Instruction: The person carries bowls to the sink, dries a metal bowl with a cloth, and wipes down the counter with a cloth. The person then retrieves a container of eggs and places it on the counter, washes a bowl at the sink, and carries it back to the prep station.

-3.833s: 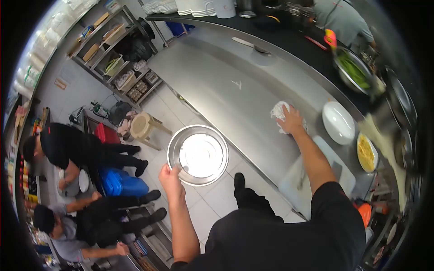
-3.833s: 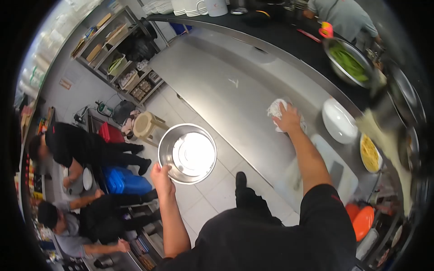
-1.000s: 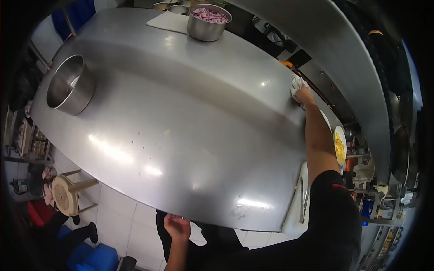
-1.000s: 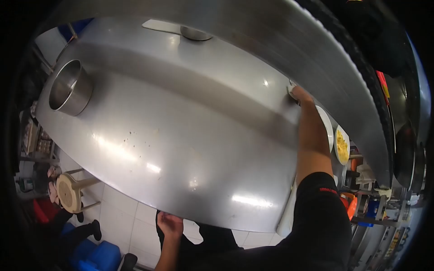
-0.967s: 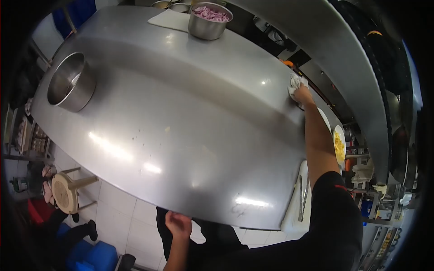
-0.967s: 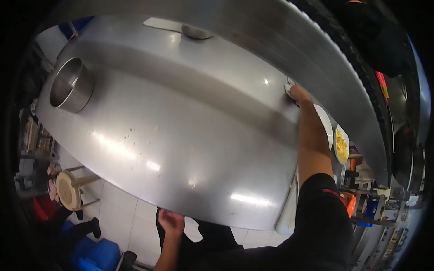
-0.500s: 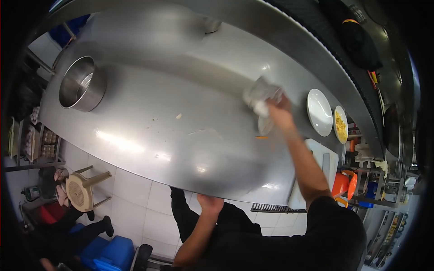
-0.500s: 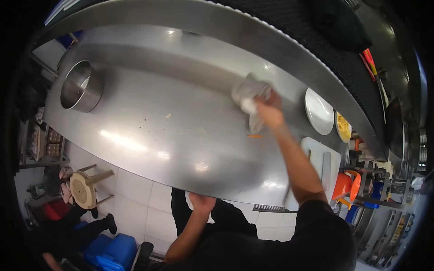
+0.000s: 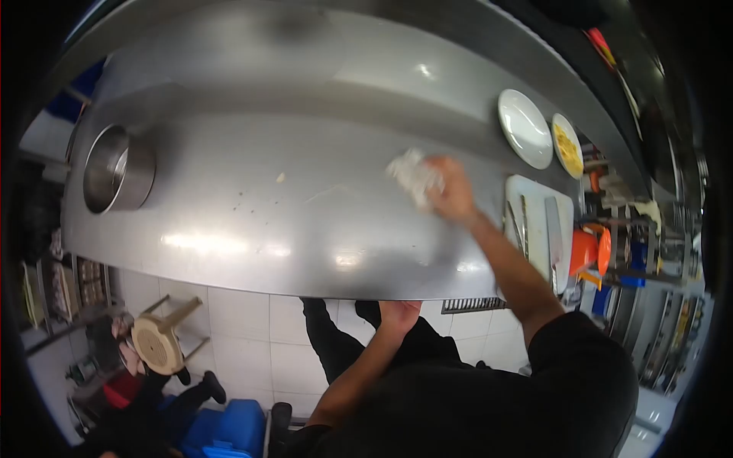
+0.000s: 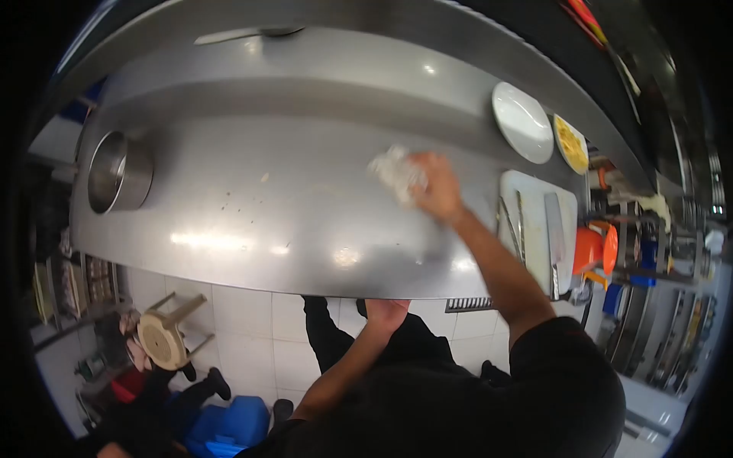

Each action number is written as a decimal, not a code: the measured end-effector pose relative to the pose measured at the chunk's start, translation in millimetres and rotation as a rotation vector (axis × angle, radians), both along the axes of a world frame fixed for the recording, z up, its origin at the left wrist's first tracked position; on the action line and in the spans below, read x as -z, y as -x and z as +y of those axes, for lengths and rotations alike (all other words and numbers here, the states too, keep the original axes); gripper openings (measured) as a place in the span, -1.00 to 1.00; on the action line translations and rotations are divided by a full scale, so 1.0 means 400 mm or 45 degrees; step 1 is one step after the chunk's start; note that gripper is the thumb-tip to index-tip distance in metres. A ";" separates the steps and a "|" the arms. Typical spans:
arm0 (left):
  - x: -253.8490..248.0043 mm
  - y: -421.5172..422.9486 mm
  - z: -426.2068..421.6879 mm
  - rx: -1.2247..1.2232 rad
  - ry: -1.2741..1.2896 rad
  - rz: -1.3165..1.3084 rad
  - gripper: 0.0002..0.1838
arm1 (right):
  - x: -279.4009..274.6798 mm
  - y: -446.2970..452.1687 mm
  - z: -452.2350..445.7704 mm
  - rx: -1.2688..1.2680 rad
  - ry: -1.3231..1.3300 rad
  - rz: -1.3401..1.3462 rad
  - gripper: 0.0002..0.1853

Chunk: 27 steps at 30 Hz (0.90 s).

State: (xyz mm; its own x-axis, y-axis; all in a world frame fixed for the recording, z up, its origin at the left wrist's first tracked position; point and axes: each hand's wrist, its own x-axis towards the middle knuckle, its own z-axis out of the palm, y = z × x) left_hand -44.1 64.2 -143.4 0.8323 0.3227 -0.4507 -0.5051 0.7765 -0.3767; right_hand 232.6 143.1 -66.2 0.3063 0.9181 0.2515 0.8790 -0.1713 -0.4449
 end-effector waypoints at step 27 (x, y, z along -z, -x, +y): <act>0.007 0.312 0.198 -0.511 -0.368 0.398 -0.61 | 0.033 -0.278 0.422 0.518 -0.255 0.195 -0.55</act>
State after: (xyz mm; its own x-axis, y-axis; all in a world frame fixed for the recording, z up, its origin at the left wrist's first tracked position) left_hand -169.0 143.4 -146.2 0.4613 0.7316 -0.5019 -0.8340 0.5507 0.0362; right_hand 343.6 312.0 -79.6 0.6780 0.6543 0.3350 0.6801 -0.3855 -0.6235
